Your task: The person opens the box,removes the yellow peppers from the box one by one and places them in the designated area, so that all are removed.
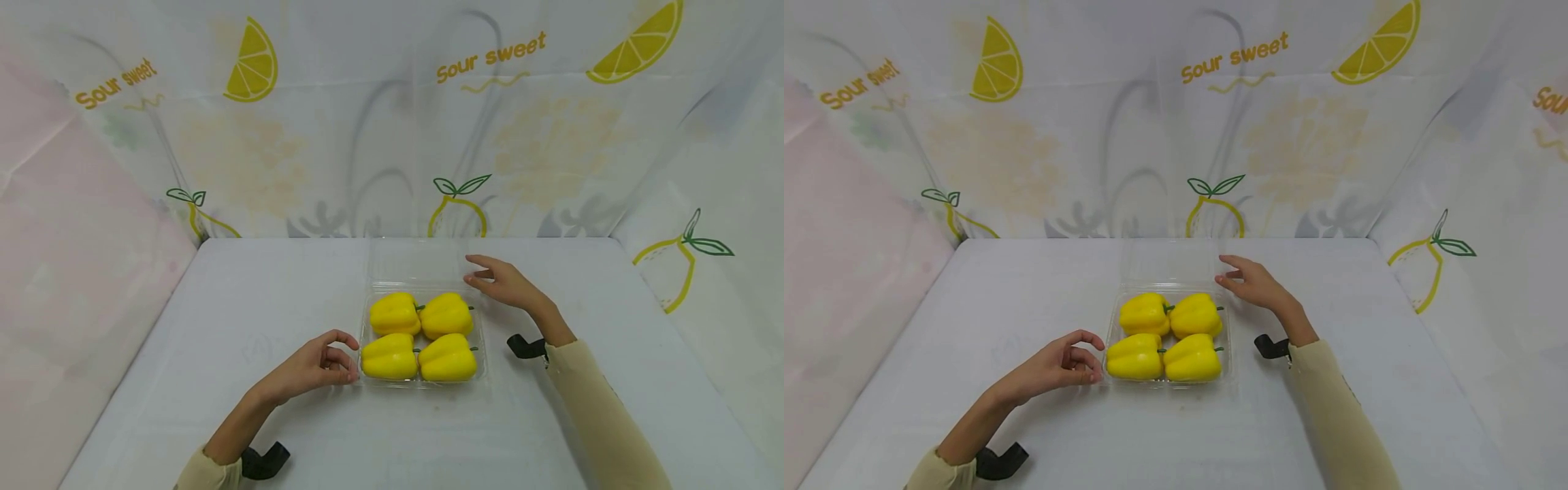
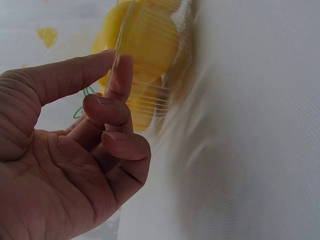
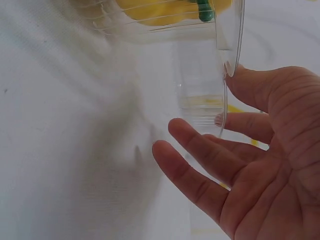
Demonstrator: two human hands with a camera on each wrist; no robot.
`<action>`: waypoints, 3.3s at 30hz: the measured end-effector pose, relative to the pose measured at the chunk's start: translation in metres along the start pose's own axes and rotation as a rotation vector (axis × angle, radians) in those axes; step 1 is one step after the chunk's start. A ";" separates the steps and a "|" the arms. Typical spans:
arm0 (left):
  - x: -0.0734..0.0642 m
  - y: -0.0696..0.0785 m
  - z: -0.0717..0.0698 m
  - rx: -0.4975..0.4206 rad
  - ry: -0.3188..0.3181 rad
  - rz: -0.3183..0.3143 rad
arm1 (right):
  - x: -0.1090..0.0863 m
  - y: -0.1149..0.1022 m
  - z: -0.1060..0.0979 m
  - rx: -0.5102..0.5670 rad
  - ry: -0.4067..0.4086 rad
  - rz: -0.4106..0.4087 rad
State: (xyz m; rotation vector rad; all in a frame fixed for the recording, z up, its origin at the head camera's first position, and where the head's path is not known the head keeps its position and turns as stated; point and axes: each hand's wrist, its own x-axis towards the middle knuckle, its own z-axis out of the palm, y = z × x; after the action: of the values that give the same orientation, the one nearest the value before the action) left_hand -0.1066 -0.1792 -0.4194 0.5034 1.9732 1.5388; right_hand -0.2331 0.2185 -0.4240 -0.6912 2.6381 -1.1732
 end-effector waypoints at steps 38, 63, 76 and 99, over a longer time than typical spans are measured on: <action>-0.001 0.000 0.001 0.004 0.007 0.010 | -0.042 -0.021 -0.014 -0.078 -0.115 0.033; 0.000 -0.004 -0.004 0.004 -0.007 0.021 | -0.088 -0.033 -0.003 -0.028 -0.240 0.039; 0.000 -0.004 -0.004 0.000 -0.019 0.037 | -0.100 -0.031 0.005 0.023 -0.268 -0.014; -0.003 0.000 -0.002 0.136 0.043 0.025 | -0.106 -0.025 0.018 0.078 -0.280 -0.026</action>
State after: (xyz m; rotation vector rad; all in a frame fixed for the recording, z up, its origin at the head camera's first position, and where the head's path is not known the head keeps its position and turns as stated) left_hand -0.1057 -0.1826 -0.4186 0.5567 2.1222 1.4487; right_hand -0.1261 0.2430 -0.4208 -0.8125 2.3478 -1.0899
